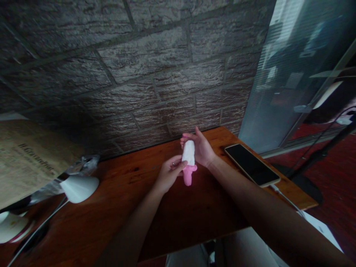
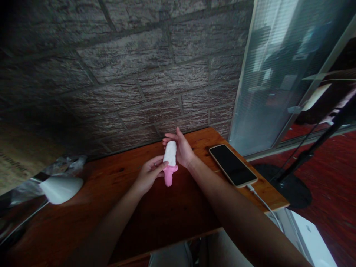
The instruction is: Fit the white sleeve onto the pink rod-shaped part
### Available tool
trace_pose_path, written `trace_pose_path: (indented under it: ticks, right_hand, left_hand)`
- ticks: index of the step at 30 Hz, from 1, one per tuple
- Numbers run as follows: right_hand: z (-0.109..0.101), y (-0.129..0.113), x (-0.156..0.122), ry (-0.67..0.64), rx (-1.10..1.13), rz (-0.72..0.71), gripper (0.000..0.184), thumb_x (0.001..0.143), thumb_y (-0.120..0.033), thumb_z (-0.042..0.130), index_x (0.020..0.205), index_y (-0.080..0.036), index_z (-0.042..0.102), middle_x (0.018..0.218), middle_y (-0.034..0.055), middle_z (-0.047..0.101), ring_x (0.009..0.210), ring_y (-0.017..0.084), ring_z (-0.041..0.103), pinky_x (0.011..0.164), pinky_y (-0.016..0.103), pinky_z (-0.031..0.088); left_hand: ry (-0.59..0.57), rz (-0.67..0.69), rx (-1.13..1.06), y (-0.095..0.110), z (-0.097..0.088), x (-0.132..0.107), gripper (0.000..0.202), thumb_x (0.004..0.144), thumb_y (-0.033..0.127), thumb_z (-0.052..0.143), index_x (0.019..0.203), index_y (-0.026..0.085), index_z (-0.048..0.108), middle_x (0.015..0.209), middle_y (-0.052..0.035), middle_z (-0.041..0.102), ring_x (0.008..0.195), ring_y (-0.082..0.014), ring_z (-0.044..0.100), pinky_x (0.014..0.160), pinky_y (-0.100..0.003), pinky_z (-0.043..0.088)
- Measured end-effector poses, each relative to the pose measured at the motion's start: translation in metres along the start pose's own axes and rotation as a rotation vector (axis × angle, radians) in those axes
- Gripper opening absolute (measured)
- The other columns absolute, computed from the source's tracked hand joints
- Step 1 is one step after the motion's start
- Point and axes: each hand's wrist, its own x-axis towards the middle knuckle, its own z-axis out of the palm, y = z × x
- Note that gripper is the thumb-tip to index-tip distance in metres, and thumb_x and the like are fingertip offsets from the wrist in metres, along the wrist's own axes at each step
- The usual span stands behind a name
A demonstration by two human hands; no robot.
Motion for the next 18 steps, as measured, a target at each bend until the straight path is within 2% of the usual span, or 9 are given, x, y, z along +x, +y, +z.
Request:
trace_pose_path:
  ticks: [4, 9, 13, 18]
  right_hand:
    - [-0.007, 0.004, 0.003, 0.083, -0.261, -0.081, 0.033, 0.067, -0.048, 0.079, 0.078, -0.019, 0.072, 0.076, 0.0015, 0.069, 0.073, 0.014, 0.059, 0.069, 0.027, 0.045]
    - [-0.009, 0.01, -0.002, -0.058, -0.516, -0.138, 0.03, 0.062, -0.041, 0.083, 0.079, -0.017, 0.076, 0.076, 0.0013, 0.07, 0.069, 0.013, 0.057, 0.069, 0.028, 0.042]
    - [-0.008, 0.012, -0.005, -0.112, -0.549, -0.153, 0.028, 0.065, -0.04, 0.08, 0.082, -0.018, 0.077, 0.075, 0.0, 0.07, 0.064, 0.012, 0.055, 0.067, 0.029, 0.043]
    - [-0.009, 0.015, -0.003, -0.108, -0.569, -0.215, 0.023, 0.066, -0.038, 0.08, 0.08, -0.019, 0.077, 0.083, 0.0022, 0.073, 0.077, 0.016, 0.061, 0.082, 0.034, 0.045]
  left_hand:
    - [0.142, 0.049, -0.037, 0.001, -0.007, 0.003, 0.047, 0.072, 0.039, 0.078, 0.109, 0.015, 0.065, 0.107, -0.0122, 0.072, 0.094, -0.0275, 0.07, 0.072, -0.035, 0.058]
    - [0.255, 0.078, -0.087, 0.006, -0.016, 0.005, 0.05, 0.068, 0.038, 0.08, 0.111, 0.017, 0.064, 0.108, -0.0108, 0.072, 0.095, -0.0261, 0.07, 0.072, -0.033, 0.057]
    - [0.301, 0.071, -0.07, 0.007, -0.019, 0.006, 0.05, 0.066, 0.041, 0.081, 0.108, 0.017, 0.066, 0.105, -0.0106, 0.072, 0.094, -0.0258, 0.07, 0.072, -0.032, 0.057]
    - [0.284, 0.082, -0.044, 0.006, -0.02, 0.007, 0.051, 0.067, 0.044, 0.08, 0.109, 0.016, 0.067, 0.104, -0.0112, 0.072, 0.089, -0.0257, 0.071, 0.068, -0.033, 0.058]
